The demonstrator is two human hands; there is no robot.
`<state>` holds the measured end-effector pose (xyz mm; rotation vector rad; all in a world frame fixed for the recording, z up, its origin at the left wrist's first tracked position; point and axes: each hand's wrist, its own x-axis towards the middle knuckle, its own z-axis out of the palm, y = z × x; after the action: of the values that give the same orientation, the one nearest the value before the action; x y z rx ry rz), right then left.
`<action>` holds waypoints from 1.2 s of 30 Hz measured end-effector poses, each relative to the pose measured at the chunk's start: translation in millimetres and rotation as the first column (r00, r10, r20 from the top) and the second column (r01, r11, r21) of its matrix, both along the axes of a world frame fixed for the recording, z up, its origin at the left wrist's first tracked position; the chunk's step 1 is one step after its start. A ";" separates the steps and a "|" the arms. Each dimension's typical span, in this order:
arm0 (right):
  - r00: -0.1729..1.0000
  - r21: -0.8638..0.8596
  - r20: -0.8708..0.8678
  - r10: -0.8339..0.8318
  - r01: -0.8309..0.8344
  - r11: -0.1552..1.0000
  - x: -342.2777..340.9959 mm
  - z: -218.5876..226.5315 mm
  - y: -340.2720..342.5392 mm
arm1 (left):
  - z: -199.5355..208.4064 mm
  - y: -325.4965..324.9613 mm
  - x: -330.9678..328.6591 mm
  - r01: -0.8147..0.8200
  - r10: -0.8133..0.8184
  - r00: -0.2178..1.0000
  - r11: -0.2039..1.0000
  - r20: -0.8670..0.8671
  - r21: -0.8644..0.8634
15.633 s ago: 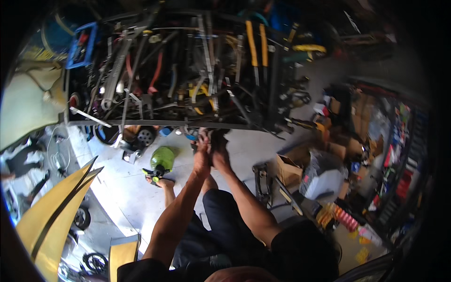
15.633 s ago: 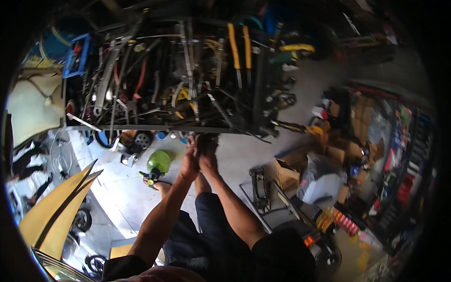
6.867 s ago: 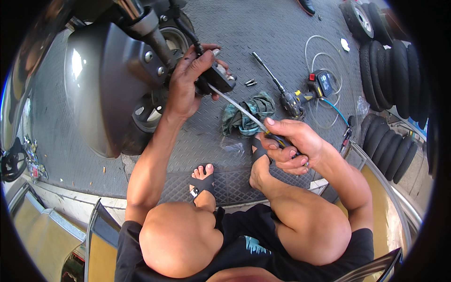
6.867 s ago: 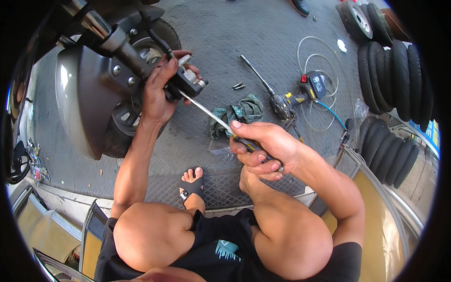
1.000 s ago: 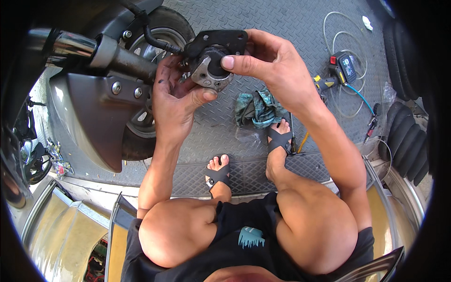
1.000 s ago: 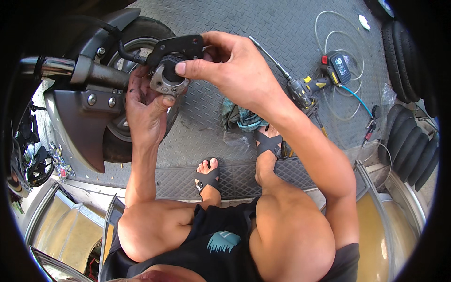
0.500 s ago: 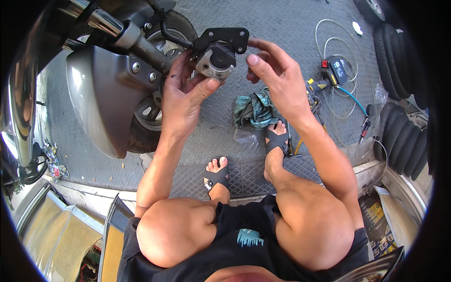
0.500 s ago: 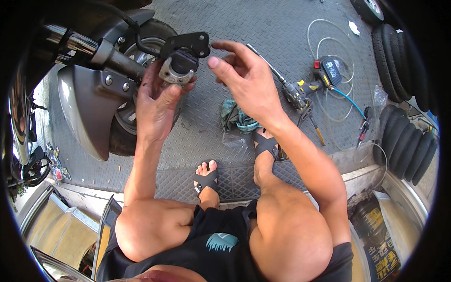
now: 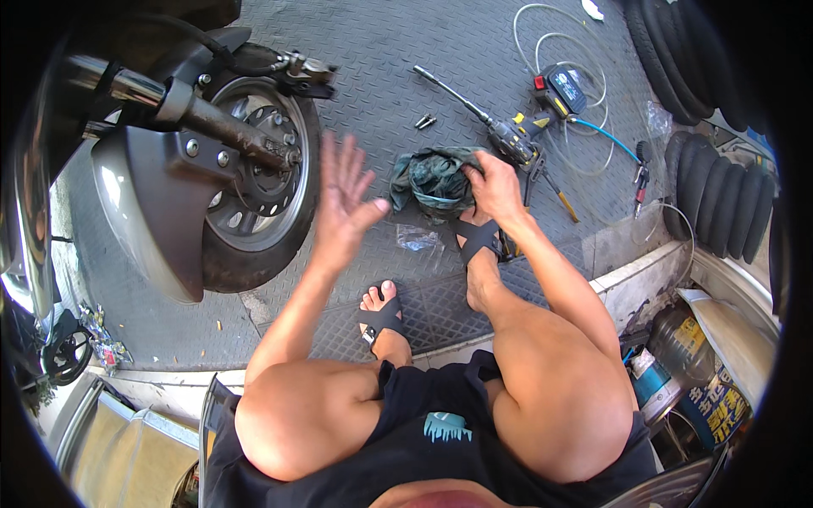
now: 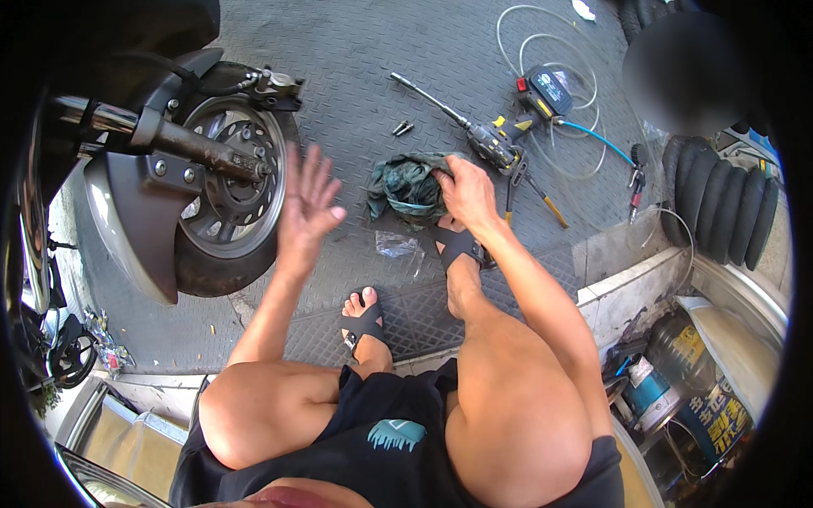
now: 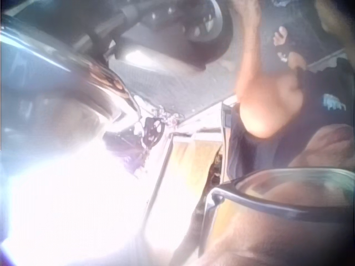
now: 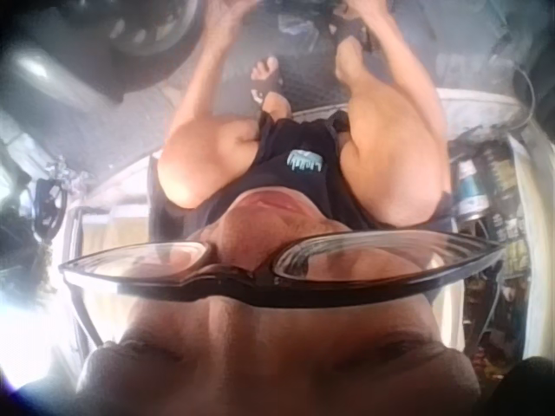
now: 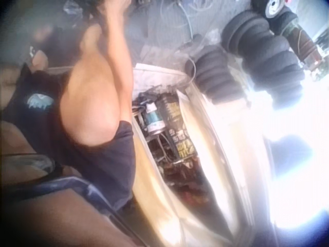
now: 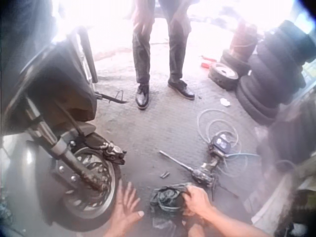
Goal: The person removes the brake caliper from a motorcycle front wheel, cleans the area with a cloth, and uses a screwdriver and impact driver to adjust and reattach components. The person then retrieves brake pads from a basket and prepares them for installation.
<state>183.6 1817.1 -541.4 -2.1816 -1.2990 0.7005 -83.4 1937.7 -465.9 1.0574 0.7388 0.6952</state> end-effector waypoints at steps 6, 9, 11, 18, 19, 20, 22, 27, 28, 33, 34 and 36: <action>0.734 0.000 -0.678 -0.040 0.055 0.998 -40.2 86.5 22.4 | -53.1 -51.7 17.2 0.105 -0.094 0.994 0.967 0.054 -0.234; 0.646 0.070 -0.747 0.156 -0.157 0.985 -67.9 98.1 23.6 | -39.1 -53.5 26.7 0.017 0.139 0.958 0.845 0.251 -0.534; 0.837 -0.022 -0.461 0.294 -0.342 0.939 -71.4 112.6 28.4 | -31.6 -44.9 29.5 -0.016 0.312 0.905 0.705 0.290 -0.709; 0.840 -0.216 -0.064 0.539 -0.539 0.814 -101.2 95.4 27.0 | -11.5 -58.6 12.3 0.058 0.433 0.843 0.519 0.320 -0.853; 0.837 -0.202 -0.021 0.546 -0.539 0.818 -105.9 91.2 22.9 | -8.8 -60.4 8.2 0.048 0.428 0.857 0.489 0.287 -0.871; 0.832 -0.186 0.018 0.555 -0.542 0.819 -109.7 84.2 19.2 | -7.3 -62.0 4.4 0.032 0.423 0.871 0.458 0.250 -0.888; 0.852 -0.128 -0.005 0.524 -0.520 0.844 -109.9 77.6 13.1 | -2.5 -62.5 -0.3 0.057 0.402 0.871 0.491 0.284 -0.869; 0.915 -0.281 -0.398 0.065 -0.188 0.941 -76.4 47.8 13.8 | 23.1 -78.9 9.9 0.262 0.068 0.932 0.552 0.355 -0.792; 0.866 -0.342 -0.492 -0.083 -0.105 0.934 -66.3 31.1 19.0 | 25.6 -77.3 8.9 0.379 0.016 0.882 0.572 0.471 -0.727; 0.217 -0.311 -0.845 -0.489 0.544 0.780 -51.7 81.3 -23.9 | 61.6 -44.8 31.3 0.558 -0.093 0.751 0.618 0.653 -0.554; 0.252 -0.276 -0.839 -0.482 0.566 0.777 -39.5 95.2 -41.5 | 61.3 -39.9 38.9 0.609 -0.161 0.705 0.637 0.691 -0.473; 0.350 -0.261 -0.776 -0.524 0.578 0.773 -42.3 133.0 -49.0 | 52.4 -28.0 43.4 0.424 -0.275 0.871 0.839 0.407 -0.340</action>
<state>141.3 1768.1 -408.4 -1.6489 -0.0350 1.1489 -40.0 1909.7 -413.5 0.6227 0.3441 0.3551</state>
